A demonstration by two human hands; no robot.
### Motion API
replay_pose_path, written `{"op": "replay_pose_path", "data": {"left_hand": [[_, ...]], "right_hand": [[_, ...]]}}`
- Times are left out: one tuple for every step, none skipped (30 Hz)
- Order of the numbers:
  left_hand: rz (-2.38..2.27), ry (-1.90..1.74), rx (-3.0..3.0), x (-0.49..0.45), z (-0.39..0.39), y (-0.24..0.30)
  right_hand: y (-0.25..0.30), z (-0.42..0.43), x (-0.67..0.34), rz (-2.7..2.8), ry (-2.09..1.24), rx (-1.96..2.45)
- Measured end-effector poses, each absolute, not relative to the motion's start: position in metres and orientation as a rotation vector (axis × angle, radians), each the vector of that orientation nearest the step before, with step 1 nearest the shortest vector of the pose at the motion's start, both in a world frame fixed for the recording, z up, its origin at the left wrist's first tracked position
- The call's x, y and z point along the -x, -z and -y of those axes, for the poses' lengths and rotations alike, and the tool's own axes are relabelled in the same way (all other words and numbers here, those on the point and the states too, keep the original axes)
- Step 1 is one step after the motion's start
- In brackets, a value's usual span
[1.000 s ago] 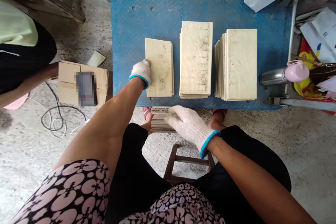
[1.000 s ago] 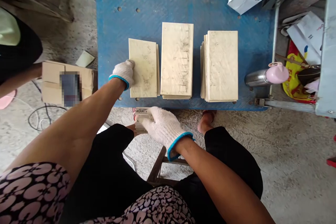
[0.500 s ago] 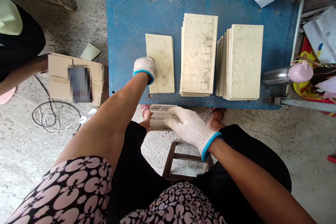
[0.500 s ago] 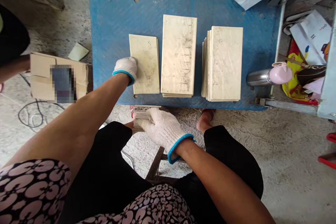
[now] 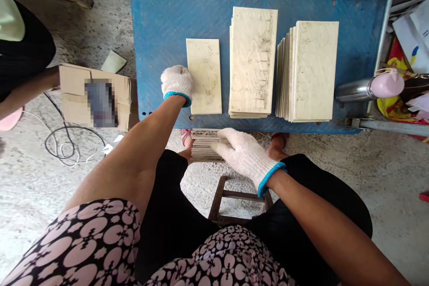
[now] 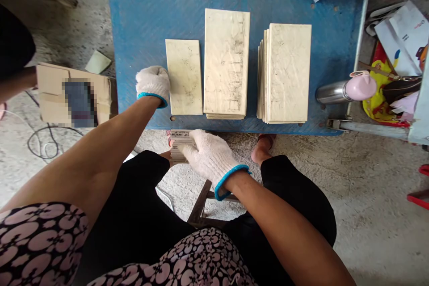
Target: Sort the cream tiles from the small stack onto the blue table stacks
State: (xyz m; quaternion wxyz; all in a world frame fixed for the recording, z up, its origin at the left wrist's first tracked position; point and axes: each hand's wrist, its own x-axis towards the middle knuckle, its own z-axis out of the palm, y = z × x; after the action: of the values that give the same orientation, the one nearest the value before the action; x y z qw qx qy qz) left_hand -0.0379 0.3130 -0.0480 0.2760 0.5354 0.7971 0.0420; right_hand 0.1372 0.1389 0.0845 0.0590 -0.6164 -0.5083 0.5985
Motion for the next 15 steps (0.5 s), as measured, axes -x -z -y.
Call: {"op": "replay_pose_path", "data": {"left_hand": [[-2.154,-0.119,-1.503,0.040,-0.312,0.046],[-2.153,-0.139,-1.565,0.043,-0.311,0.043],[-2.137,-0.162,-1.621,0.047,-0.311,0.040],[-2.110,-0.184,-1.668,0.050,-0.310,0.037],[-2.080,-0.199,-1.700,0.053,-0.309,0.033],[-2.053,-0.201,-1.719,0.055,-0.306,0.028],[-2.033,-0.189,-1.730,0.056,-0.303,0.022],[-2.022,-0.164,-1.731,0.057,-0.298,0.016],[-2.012,-0.125,-1.725,0.056,-0.292,0.010],[-1.999,-0.076,-1.721,0.055,-0.285,0.004],[-1.981,-0.026,-1.722,0.053,-0.277,-0.002],[-1.961,0.019,-1.724,0.051,-0.268,-0.007],[-1.951,0.052,-1.716,0.048,-0.257,-0.011],[-1.954,0.065,-1.698,0.046,-0.246,-0.016],[-1.972,0.052,-1.668,0.044,-0.234,-0.019]], "right_hand": [[-0.085,-0.140,-0.139,1.550,-1.785,1.878],[-0.085,-0.141,-0.141,1.563,-1.755,1.898],[-0.085,-0.142,-0.143,1.578,-1.724,1.923],[-0.086,-0.144,-0.145,1.592,-1.692,1.947],[-0.086,-0.146,-0.147,1.607,-1.660,1.967],[-0.086,-0.149,-0.148,1.623,-1.625,1.979],[-0.086,-0.151,-0.150,1.639,-1.591,1.980],[-0.086,-0.153,-0.151,1.655,-1.559,1.971],[-0.085,-0.154,-0.152,1.669,-1.531,1.957],[-0.085,-0.156,-0.153,1.684,-1.506,1.941],[-0.084,-0.157,-0.153,1.697,-1.484,1.924],[-0.084,-0.158,-0.153,1.701,-1.468,1.911],[-0.083,-0.159,-0.152,1.701,-1.454,1.903],[-0.083,-0.159,-0.152,1.698,-1.437,1.898],[-0.084,-0.160,-0.152,1.694,-1.420,1.892]]}}
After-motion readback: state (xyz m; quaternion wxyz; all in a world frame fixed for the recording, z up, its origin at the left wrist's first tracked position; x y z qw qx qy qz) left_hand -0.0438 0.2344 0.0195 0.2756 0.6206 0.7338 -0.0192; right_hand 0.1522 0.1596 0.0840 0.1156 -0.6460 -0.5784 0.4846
